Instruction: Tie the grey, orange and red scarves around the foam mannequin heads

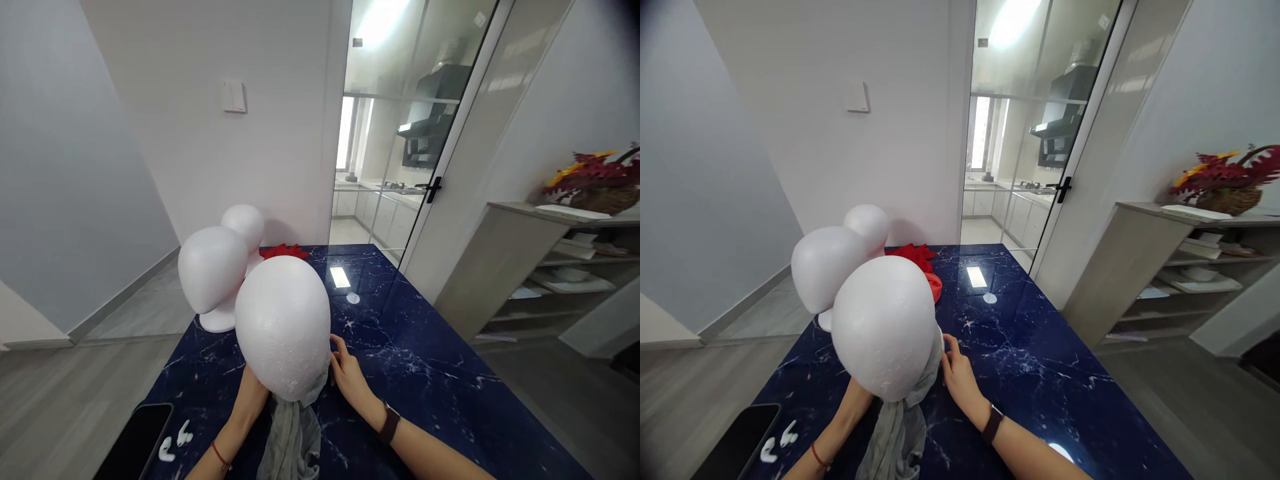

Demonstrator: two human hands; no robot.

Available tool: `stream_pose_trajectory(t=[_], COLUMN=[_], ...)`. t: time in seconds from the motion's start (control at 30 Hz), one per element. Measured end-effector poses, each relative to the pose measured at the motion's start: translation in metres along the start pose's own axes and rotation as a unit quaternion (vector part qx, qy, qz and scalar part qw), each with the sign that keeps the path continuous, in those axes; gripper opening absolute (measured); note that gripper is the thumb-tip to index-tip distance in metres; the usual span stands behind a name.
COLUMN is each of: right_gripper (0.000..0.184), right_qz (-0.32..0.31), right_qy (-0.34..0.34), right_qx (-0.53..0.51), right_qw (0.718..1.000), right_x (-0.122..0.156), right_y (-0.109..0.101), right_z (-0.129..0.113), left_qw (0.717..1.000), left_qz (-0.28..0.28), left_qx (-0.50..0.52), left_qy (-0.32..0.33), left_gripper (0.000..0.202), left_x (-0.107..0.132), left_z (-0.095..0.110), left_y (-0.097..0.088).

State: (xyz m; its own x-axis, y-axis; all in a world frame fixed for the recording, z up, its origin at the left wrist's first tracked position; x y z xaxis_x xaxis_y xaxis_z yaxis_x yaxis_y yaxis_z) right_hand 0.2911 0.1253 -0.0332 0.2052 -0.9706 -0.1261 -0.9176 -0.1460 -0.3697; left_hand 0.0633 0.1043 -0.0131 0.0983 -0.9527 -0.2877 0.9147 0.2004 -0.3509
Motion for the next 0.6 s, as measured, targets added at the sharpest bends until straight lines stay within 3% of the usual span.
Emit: stream_pose_trajectory(t=[0.17, 0.27, 0.37, 0.6], right_gripper=[0.046, 0.054, 0.049, 0.041], right_qz=[0.0, -0.009, -0.041, 0.055], right_qy=[0.033, 0.077, 0.124, 0.118], right_qx=[-0.136, -0.235, -0.292, -0.326], right_qw=[0.99, 0.969, 0.947, 0.936], right_x=[-0.004, -0.009, -0.006, -0.004], right_y=[-0.001, -0.005, -0.007, -0.032], right_z=[0.009, 0.013, 0.012, 0.016], left_qw=[1.0, 0.999, 0.999, 0.994], left_qz=[-0.011, -0.027, -0.035, -0.077], left_qx=[0.0, -0.005, -0.014, -0.062], left_qy=[-0.012, -0.02, -0.017, 0.037], left_gripper=[0.033, 0.035, 0.036, 0.051], left_x=[0.002, 0.004, 0.007, 0.017], left_z=[0.01, 0.01, 0.008, 0.008], left_y=[-0.001, 0.002, 0.005, 0.018])
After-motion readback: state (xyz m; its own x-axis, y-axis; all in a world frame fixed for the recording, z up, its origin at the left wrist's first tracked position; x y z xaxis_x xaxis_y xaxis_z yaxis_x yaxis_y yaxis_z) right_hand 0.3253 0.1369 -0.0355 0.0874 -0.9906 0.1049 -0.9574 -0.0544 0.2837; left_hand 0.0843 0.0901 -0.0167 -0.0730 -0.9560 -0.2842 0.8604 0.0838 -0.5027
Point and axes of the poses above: each hand's wrist, its own x-axis away from the middle knuckle, its own y-axis out of the palm, z = x × y, the point moved 5 cm from there along -x, towards the middle knuckle, and after that the axes turned 1 degree about -z, right-handed, at the moved point
